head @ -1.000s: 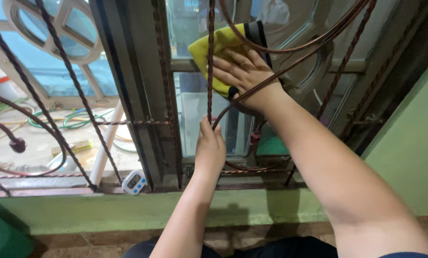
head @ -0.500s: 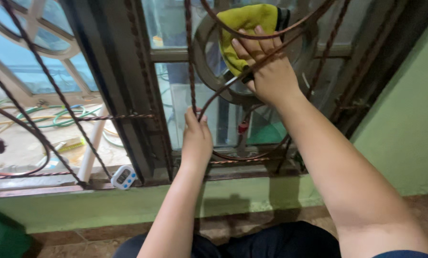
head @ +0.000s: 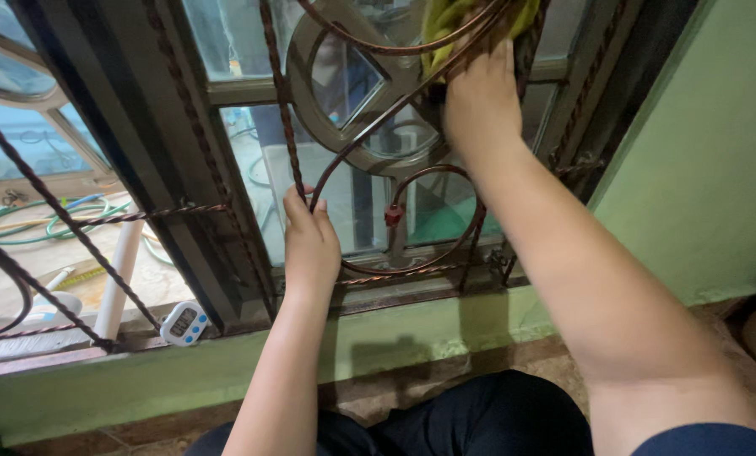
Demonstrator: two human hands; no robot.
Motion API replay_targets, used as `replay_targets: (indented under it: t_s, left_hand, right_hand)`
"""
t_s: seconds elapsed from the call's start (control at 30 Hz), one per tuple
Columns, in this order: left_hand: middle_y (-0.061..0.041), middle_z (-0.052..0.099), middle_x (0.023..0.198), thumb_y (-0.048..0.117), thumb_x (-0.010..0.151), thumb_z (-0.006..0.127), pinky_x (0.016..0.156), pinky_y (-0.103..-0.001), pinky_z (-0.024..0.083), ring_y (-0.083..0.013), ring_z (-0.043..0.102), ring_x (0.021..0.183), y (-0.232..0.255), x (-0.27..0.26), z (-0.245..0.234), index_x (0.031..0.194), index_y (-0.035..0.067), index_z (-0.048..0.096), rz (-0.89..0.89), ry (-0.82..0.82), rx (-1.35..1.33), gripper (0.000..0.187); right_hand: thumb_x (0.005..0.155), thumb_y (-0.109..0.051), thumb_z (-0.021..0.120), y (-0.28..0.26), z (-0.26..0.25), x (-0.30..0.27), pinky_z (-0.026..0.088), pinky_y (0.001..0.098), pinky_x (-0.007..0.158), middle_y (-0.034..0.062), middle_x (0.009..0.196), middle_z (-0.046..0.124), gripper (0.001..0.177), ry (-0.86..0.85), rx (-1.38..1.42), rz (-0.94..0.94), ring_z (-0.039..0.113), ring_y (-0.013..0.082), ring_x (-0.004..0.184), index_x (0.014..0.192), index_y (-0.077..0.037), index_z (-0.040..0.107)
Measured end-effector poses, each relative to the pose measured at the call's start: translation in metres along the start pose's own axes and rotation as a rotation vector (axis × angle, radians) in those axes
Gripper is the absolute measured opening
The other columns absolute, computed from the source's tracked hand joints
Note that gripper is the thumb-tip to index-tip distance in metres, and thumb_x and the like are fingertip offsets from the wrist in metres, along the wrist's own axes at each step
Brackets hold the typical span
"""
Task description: The person sits on the floor and wipes a metal window grill with a yellow cloth. They clean the grill's bars and decorative elements, moving the cloth across different sections of the grill.
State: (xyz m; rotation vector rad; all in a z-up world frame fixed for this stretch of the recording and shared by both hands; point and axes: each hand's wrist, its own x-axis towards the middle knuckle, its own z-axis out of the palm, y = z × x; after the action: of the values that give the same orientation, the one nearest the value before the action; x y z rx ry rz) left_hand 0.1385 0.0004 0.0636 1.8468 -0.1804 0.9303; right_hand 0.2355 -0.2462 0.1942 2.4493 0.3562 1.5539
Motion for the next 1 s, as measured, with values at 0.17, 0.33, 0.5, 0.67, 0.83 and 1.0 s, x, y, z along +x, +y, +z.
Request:
replay_targets:
  t_s: [0.17, 0.33, 0.5, 0.67, 0.83, 1.0]
  left_hand:
    - [-0.026, 0.064, 0.112, 0.009, 0.106, 0.047, 0.086, -0.049, 0.049, -0.0423, 0.065, 0.100, -0.003, -0.001, 0.001, 0.133, 0.003, 0.038, -0.005, -0.004, -0.024, 0.029]
    - [-0.026, 0.065, 0.112, 0.009, 0.105, 0.048, 0.087, -0.050, 0.049, -0.0436, 0.065, 0.102, -0.002, 0.000, 0.002, 0.133, 0.003, 0.039, 0.010, 0.017, -0.020, 0.030]
    - [-0.026, 0.065, 0.111, 0.010, 0.106, 0.048, 0.086, -0.051, 0.049, -0.0442, 0.065, 0.101, -0.003, -0.001, 0.002, 0.133, 0.003, 0.040, -0.019, 0.005, -0.009, 0.028]
    - [-0.027, 0.066, 0.112, 0.011, 0.106, 0.048, 0.086, -0.052, 0.050, -0.0467, 0.065, 0.102, -0.007, 0.000, 0.005, 0.134, 0.003, 0.040, -0.016, 0.007, -0.014, 0.031]
    - [-0.030, 0.064, 0.116, 0.010, 0.105, 0.048, 0.087, -0.053, 0.050, -0.0493, 0.064, 0.105, -0.011, -0.001, 0.006, 0.137, 0.001, 0.039, 0.085, 0.058, -0.024, 0.035]
    - [-0.028, 0.066, 0.116, 0.010, 0.104, 0.049, 0.084, -0.053, 0.050, -0.0488, 0.064, 0.104, -0.010, -0.003, 0.006, 0.137, 0.002, 0.040, 0.037, 0.049, -0.032, 0.035]
  right_hand:
    - [0.086, -0.016, 0.069, -0.023, -0.017, -0.002, 0.042, 0.0505, 0.109, 0.0463, 0.157, 0.022, 0.063, -0.111, 0.256, 0.386, 0.035, 0.0514, 0.141, 0.125, 0.027, 0.044]
    - [0.094, -0.017, 0.061, -0.035, -0.030, -0.009, 0.043, 0.0474, 0.114, 0.0464, 0.155, 0.028, 0.078, -0.394, 0.400, 0.597, 0.046, 0.0523, 0.136, 0.149, 0.025, 0.027]
    - [0.090, -0.019, 0.065, -0.045, -0.034, -0.016, 0.025, 0.0494, 0.119, 0.0502, 0.152, 0.019, 0.083, -0.271, 0.405, 0.514, 0.026, 0.0547, 0.142, 0.145, 0.027, 0.023]
    - [0.095, -0.013, 0.058, -0.040, -0.034, -0.005, 0.018, 0.0522, 0.124, 0.0451, 0.156, 0.026, 0.065, -0.112, 0.459, 0.330, 0.006, 0.0560, 0.152, 0.142, 0.026, 0.036]
    - [0.103, -0.024, 0.058, -0.042, -0.028, 0.000, 0.009, 0.0541, 0.132, 0.0398, 0.158, 0.026, 0.056, -0.349, 0.315, 0.350, 0.005, 0.0528, 0.156, 0.139, 0.017, 0.044]
    - [0.102, -0.024, 0.068, -0.041, -0.016, -0.005, 0.011, 0.0568, 0.133, 0.0230, 0.174, 0.017, 0.083, 0.124, 0.293, 0.007, 0.014, 0.0426, 0.162, 0.169, 0.000, 0.027]
